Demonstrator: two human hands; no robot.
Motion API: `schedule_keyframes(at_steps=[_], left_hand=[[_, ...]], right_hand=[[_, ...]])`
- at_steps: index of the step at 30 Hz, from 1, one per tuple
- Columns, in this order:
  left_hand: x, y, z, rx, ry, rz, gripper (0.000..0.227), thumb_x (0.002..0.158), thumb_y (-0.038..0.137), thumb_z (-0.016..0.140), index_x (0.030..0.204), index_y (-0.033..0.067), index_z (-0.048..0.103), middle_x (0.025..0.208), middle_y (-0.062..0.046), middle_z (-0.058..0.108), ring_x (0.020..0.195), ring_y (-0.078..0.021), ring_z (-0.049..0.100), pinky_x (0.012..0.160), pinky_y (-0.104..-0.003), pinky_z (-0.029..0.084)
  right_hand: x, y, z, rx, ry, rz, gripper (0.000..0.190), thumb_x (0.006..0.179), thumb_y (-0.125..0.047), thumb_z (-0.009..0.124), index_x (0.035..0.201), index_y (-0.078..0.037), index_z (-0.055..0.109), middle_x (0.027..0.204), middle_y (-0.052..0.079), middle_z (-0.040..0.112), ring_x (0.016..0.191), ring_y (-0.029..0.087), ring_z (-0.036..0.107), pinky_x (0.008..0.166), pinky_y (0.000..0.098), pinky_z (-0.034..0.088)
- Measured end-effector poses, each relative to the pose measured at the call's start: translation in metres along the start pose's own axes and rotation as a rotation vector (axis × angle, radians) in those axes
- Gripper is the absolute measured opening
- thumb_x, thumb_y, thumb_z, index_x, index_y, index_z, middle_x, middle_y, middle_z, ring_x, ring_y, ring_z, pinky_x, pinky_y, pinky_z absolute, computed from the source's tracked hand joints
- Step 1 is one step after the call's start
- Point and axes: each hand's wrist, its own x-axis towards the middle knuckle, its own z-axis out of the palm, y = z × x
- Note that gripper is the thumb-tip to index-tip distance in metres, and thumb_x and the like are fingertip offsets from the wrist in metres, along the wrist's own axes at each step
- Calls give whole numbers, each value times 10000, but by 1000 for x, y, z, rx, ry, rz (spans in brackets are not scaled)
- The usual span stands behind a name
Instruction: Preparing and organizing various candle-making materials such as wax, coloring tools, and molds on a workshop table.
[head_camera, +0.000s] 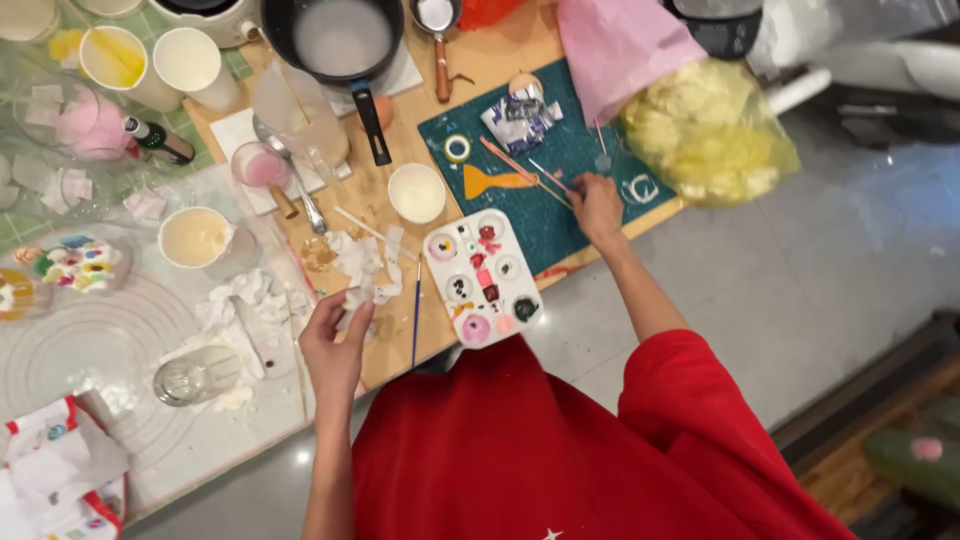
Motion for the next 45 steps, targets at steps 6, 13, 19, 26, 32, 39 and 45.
schedule_keyframes(at_steps=[6, 13, 19, 26, 32, 39, 45], left_hand=[[-24, -15, 22, -74, 252, -100, 313, 919, 73, 796, 1191, -22, 672, 1076, -78, 718, 1026, -128, 654, 914, -262, 518], [-42, 0, 96, -163, 352, -99, 293, 920, 39, 763, 1190, -5, 658, 1132, -79, 724, 1049, -114, 676, 888, -233, 529], [-42, 65, 162, -344, 331, -181, 406, 941, 64, 723, 1331, 33, 618, 1022, -103, 763, 914, -91, 676, 792, -215, 515], [-20, 35, 203, -527, 275, -180, 389, 1002, 84, 669, 1378, 0, 614, 1107, -90, 744, 909, -88, 625, 782, -218, 499], [25, 54, 244, -506, 230, -96, 347, 1006, 89, 629, 1345, 44, 571, 1167, -73, 719, 1008, -90, 672, 805, -229, 519], [50, 35, 287, -322, 251, 192, 234, 997, 0, 629, 1227, 33, 606, 1098, -61, 704, 982, -115, 708, 838, -254, 581], [65, 41, 237, -469, 285, 50, 171, 1017, 4, 667, 1185, 36, 658, 930, -48, 680, 775, -101, 608, 669, -251, 467]], right_hand=[[26, 39, 28, -187, -132, -200, 94, 918, -127, 727, 950, -61, 668, 980, 161, 680, 982, 370, 609, 831, 490, 525], [67, -33, 14, 271, -288, -163, 142, 1057, -97, 531, 1171, -27, 578, 1092, 226, 643, 1002, 445, 654, 866, 523, 530], [87, -25, 68, 26, -439, -325, 199, 941, -188, 682, 1031, -18, 630, 1073, 229, 665, 977, 448, 654, 834, 542, 520], [83, -46, 3, 174, -405, -361, 156, 968, -158, 673, 1004, -7, 655, 924, 232, 703, 867, 434, 675, 744, 523, 515], [47, -57, -55, 854, -832, -121, 225, 1000, -149, 686, 1173, -6, 678, 855, 85, 741, 735, 75, 597, 630, 249, 421], [16, -51, -86, 988, -908, -45, 222, 989, -139, 703, 1143, 18, 737, 866, 48, 758, 756, 39, 629, 650, 200, 466], [13, -32, -104, 998, -1044, 82, 248, 1018, -175, 650, 1156, 18, 721, 830, 23, 699, 689, 20, 537, 606, 184, 411]])
